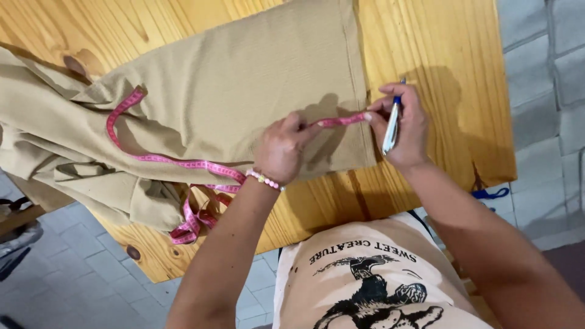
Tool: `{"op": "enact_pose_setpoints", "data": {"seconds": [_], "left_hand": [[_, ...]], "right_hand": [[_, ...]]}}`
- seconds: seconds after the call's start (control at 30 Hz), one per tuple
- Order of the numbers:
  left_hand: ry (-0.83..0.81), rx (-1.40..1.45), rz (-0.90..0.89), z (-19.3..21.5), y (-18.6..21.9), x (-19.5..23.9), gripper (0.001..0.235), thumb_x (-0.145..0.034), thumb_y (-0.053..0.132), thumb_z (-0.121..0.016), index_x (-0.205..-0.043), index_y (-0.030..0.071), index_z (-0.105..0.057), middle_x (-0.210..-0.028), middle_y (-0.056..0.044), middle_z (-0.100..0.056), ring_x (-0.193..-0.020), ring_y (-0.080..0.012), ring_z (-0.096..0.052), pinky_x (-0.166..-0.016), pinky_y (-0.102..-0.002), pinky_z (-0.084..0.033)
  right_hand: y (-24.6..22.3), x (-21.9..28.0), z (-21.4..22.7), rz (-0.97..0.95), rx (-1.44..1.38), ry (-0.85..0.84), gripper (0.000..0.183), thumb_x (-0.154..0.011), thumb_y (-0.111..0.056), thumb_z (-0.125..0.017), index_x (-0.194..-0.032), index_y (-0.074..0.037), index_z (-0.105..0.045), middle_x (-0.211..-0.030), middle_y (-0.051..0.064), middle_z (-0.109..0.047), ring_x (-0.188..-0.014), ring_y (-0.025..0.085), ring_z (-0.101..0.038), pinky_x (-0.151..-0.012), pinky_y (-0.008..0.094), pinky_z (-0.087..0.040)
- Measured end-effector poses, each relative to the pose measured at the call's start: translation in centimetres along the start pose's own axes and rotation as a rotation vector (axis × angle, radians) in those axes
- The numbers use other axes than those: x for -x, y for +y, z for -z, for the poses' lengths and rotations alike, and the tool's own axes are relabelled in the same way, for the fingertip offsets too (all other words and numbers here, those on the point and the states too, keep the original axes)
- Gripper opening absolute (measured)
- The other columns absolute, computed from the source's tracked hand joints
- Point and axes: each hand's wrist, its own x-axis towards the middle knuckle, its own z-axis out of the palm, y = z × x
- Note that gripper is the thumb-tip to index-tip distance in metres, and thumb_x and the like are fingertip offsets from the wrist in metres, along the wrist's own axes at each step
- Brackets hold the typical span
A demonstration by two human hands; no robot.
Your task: Measuring and marking specific points on a piece of tan fabric using a pink measuring tape and a blue pen on a wooden table.
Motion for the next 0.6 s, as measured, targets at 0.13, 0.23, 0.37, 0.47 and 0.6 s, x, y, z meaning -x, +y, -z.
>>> {"op": "enact_pose_setpoints", "data": {"seconds": [0.13,0.23,0.37,0.47,0.6], "left_hand": [[-0.018,0.022,0.067,0.7,-1.0,-2.2,0.025,-0.122,0.034,-0.069,-0.129,0.041,-0.091,-0.107,0.001,-0.065,-0.084,-0.023,-0.079,-0.081,-0.039,-0.067],[-0.049,0.012,0.079,-0.5,-2.2,-2.5,0.027,-0.122,0.033,-0.067,-0.128,0.045,-0.09,-0.107,0.002,-0.063,-0.085,-0.0225,-0.079,-0.081,-0.039,-0.068],[-0.072,0.001,0.09,-1.6,-2.9,-1.9,0.028,-0.123,0.031,-0.066,-0.126,0.044,-0.09,-0.108,0.003,-0.065,-0.086,-0.0206,-0.08,-0.082,-0.038,-0.068],[-0.093,0.008,0.102,-1.4,-2.6,-2.2,0.025,-0.122,0.031,-0.068,-0.123,0.042,-0.09,-0.108,0.003,-0.066,-0.088,-0.0213,-0.081,-0.083,-0.037,-0.069],[-0.101,0.038,0.092,-2.5,-3.4,-1.7,0.03,-0.124,0.027,-0.063,-0.13,0.041,-0.089,-0.109,0.002,-0.066,-0.089,-0.0226,-0.081,-0.083,-0.038,-0.07]], "right_hand": [[0.8,-2.6,-0.7,-0.04,-0.017,0.05,0.054,-0.106,0.008,-0.097,-0.148,0.0,-0.065,-0.108,0.017,-0.084,-0.096,0.028,-0.083,-0.095,0.043,-0.068],[0.8,-3.4,-0.9,-0.058,0.036,0.078,0.052,-0.103,0.012,-0.094,-0.145,-0.002,-0.066,-0.108,0.017,-0.086,-0.095,0.027,-0.084,-0.093,0.043,-0.068],[0.9,-3.1,-1.5,-0.043,0.175,0.097,0.051,-0.101,0.005,-0.099,-0.141,-0.004,-0.068,-0.112,0.015,-0.089,-0.095,0.029,-0.085,-0.091,0.044,-0.067],[1.5,-2.5,-2.2,0.031,0.115,0.174,0.052,-0.1,0.01,-0.102,-0.136,0.001,-0.066,-0.11,0.02,-0.086,-0.096,0.037,-0.086,-0.091,0.047,-0.07],[5.3,-0.3,-2.1,0.136,0.159,0.23,0.034,-0.104,-0.001,-0.106,-0.121,-0.006,-0.078,-0.104,0.011,-0.087,-0.094,0.034,-0.088,-0.085,0.042,-0.07]]}}
